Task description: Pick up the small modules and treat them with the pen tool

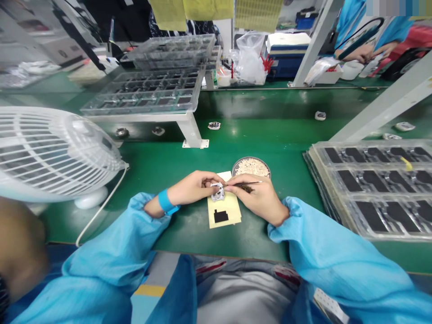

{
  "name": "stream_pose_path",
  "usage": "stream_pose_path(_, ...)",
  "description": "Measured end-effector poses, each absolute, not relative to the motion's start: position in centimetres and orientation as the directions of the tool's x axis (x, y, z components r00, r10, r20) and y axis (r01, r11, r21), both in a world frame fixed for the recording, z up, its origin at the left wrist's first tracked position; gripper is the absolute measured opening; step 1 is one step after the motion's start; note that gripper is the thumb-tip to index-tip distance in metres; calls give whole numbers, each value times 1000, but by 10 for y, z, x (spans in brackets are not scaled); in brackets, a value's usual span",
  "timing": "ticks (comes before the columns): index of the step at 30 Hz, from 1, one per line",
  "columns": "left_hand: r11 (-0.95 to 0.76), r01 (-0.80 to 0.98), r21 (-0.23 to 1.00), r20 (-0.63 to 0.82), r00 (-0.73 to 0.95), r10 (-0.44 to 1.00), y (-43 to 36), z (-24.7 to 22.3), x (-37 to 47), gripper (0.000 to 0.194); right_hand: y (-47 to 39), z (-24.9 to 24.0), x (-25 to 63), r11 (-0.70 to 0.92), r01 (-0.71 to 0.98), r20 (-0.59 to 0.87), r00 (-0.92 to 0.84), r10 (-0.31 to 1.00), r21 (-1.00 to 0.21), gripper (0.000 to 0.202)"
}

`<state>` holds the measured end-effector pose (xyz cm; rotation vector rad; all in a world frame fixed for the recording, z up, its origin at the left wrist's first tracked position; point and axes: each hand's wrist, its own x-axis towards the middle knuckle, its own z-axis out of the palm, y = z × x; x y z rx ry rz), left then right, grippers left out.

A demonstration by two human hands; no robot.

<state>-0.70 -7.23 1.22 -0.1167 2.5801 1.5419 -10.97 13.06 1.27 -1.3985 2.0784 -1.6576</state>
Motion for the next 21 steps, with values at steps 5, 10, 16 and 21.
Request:
stream_pose_path(5,484,-123,866,-140,-990,0,-73,12,-7,26,130,14,-109,-39,-589,425,-534,-730,-807,9)
stream_pose_path(10,502,-142,853,-157,-987,-13,-71,15,-6,29,133,17,-109,0,-651,450,-524,-723,-759,8)
stream_pose_path(16,523,-150,839,-162,-987,-24,-70,16,-6,32,134,13,-110,60,-670,391,-501,-772,-740,16)
stream_pose_path(21,496,-147,856,-158,-987,-19,-69,15,-6,31,132,14,-110,43,-658,388,-494,-778,-752,17)
